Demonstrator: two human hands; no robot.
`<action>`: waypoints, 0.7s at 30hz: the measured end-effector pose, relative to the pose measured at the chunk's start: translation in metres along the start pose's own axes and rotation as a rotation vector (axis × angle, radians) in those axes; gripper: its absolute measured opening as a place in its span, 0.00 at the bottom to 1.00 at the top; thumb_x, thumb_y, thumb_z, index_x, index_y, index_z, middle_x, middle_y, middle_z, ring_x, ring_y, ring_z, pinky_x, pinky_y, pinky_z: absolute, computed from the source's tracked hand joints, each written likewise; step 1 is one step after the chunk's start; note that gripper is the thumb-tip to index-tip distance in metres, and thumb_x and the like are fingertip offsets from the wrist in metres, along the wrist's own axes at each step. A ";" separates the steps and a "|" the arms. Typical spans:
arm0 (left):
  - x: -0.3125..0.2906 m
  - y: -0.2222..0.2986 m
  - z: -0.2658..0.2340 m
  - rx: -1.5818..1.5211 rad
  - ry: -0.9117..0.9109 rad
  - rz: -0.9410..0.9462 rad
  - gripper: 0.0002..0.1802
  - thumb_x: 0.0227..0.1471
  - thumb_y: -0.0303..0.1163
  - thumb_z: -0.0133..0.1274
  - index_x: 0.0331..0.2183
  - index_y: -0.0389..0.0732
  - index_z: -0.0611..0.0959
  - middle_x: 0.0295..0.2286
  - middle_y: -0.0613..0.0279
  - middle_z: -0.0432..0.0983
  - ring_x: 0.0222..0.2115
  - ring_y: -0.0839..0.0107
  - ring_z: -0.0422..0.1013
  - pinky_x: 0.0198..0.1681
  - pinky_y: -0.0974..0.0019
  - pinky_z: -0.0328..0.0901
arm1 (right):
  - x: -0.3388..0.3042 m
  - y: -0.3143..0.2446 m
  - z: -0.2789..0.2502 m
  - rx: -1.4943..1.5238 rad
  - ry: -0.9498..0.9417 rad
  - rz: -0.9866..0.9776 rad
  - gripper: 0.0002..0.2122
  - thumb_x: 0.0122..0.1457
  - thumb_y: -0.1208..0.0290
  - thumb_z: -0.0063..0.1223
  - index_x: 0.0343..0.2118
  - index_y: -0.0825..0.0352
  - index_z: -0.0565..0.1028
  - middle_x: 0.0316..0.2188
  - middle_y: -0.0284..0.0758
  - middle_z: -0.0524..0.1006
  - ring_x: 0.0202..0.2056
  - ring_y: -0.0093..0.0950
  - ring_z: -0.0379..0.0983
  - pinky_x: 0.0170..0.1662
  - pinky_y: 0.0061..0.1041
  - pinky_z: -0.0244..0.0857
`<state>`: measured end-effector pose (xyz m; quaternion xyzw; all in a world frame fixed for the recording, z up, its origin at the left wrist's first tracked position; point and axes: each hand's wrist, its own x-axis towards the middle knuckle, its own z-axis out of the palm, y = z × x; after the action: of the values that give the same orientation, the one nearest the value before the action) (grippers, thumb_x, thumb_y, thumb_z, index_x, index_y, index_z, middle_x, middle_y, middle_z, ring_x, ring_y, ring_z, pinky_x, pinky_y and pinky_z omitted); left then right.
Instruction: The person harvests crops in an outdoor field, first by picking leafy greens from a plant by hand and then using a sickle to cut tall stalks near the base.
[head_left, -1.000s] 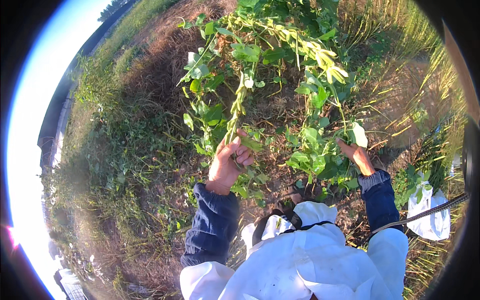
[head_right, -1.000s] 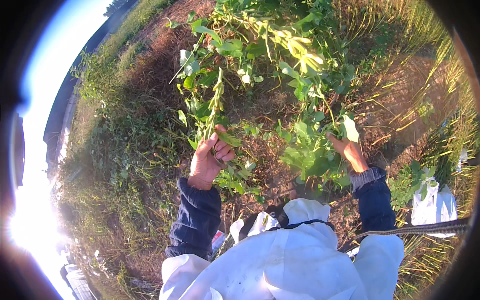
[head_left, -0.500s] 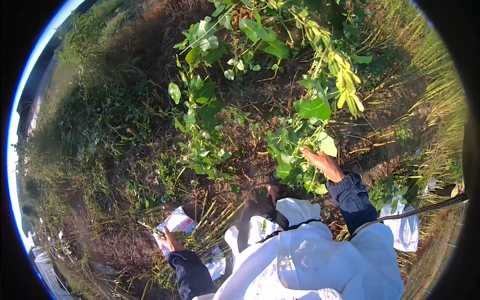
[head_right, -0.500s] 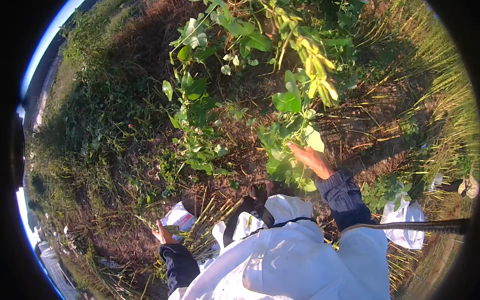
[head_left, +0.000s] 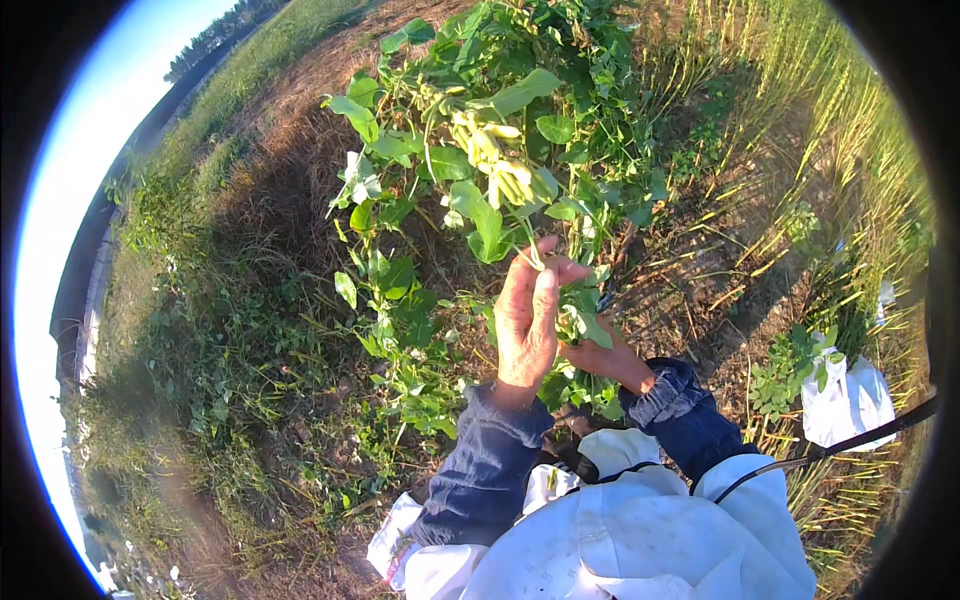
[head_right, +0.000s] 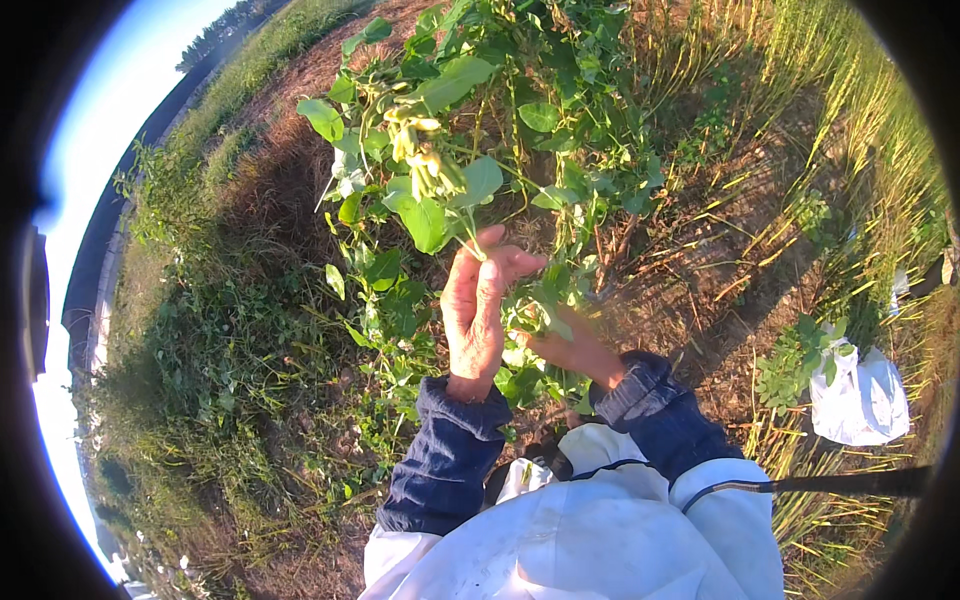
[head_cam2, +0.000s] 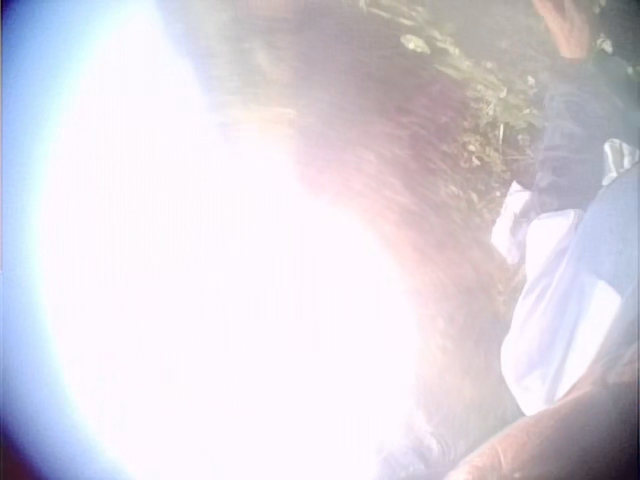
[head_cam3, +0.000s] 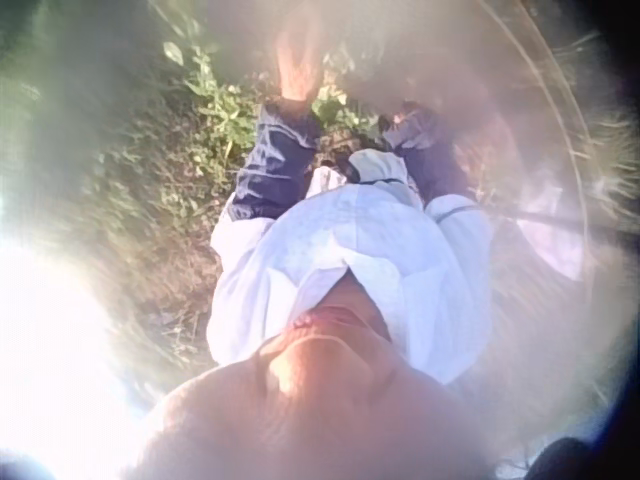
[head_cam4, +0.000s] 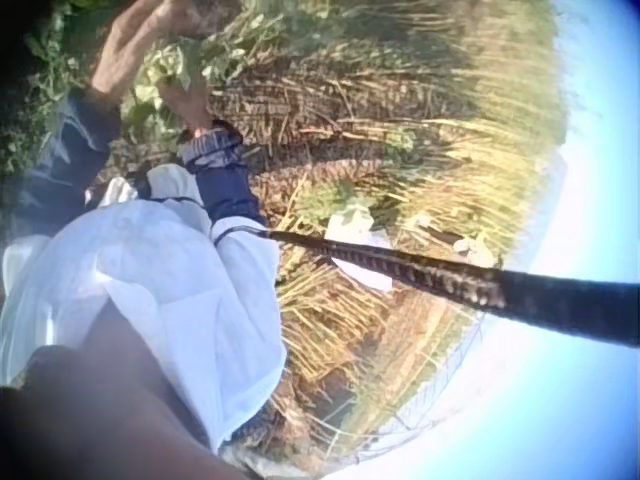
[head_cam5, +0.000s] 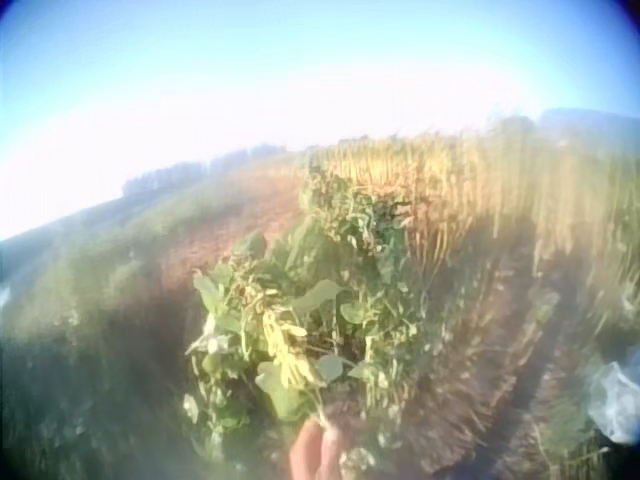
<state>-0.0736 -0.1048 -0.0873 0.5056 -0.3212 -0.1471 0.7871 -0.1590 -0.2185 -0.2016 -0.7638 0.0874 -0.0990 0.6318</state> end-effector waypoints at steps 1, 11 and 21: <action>0.001 0.002 0.008 -0.133 0.062 0.011 0.22 0.60 0.37 0.42 0.52 0.33 0.64 0.32 0.60 0.69 0.31 0.68 0.71 0.41 0.61 0.67 | -0.008 -0.005 -0.009 0.340 -0.056 0.166 0.28 0.50 0.72 0.61 0.54 0.65 0.63 0.42 0.30 0.71 0.36 0.15 0.66 0.37 0.17 0.65; 0.000 0.019 -0.017 -0.057 0.170 -0.018 0.11 0.59 0.33 0.45 0.33 0.35 0.75 0.19 0.66 0.68 0.17 0.77 0.64 0.21 0.74 0.59 | 0.043 -0.149 -0.031 0.045 -0.269 -0.262 0.27 0.55 0.61 0.56 0.53 0.72 0.63 0.41 0.38 0.73 0.39 0.26 0.71 0.45 0.24 0.65; 0.016 0.001 -0.021 0.141 0.360 0.163 0.07 0.56 0.28 0.47 0.33 0.37 0.78 0.23 0.73 0.71 0.21 0.88 0.60 0.23 0.78 0.56 | 0.053 -0.186 0.022 0.514 0.134 -0.130 0.11 0.62 0.71 0.44 0.44 0.69 0.72 0.38 0.33 0.76 0.30 0.19 0.67 0.35 0.21 0.62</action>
<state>-0.0480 -0.0980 -0.0866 0.5499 -0.2247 0.0325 0.8038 -0.1006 -0.1763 -0.0212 -0.5741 0.0519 -0.2087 0.7901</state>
